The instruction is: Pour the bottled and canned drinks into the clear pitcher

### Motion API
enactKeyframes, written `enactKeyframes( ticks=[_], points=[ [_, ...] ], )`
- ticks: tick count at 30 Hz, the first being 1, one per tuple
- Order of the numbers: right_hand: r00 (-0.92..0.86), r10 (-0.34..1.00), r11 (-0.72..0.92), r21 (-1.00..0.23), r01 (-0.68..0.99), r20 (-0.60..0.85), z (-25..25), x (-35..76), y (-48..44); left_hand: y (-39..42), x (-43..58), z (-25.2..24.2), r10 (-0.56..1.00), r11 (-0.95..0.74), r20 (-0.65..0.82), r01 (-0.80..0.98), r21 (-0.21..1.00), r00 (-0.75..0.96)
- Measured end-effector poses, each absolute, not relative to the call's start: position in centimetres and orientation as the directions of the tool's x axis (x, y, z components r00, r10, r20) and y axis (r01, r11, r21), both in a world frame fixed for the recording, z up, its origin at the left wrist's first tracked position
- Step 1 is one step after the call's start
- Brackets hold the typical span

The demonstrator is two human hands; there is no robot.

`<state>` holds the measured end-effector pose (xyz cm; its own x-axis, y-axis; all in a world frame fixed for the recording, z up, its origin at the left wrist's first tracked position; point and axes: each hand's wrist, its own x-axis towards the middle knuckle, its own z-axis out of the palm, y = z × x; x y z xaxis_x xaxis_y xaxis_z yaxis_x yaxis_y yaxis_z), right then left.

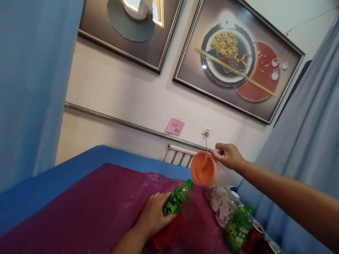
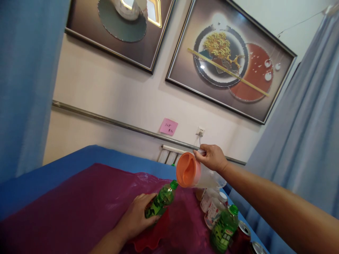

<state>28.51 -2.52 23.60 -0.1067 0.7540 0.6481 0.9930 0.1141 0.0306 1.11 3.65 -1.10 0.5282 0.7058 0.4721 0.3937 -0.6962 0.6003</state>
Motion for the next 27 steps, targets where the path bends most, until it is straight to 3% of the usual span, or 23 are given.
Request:
enactKeyframes(
  ticks=[27],
  points=[
    [-0.1, 0.763, 0.105, 0.029, 0.994, 0.638, 23.59, 28.43, -2.54, 3.61, 1.27, -1.01, 0.708, -0.692, 0.457, 0.401, 0.6, 0.539]
  ],
)
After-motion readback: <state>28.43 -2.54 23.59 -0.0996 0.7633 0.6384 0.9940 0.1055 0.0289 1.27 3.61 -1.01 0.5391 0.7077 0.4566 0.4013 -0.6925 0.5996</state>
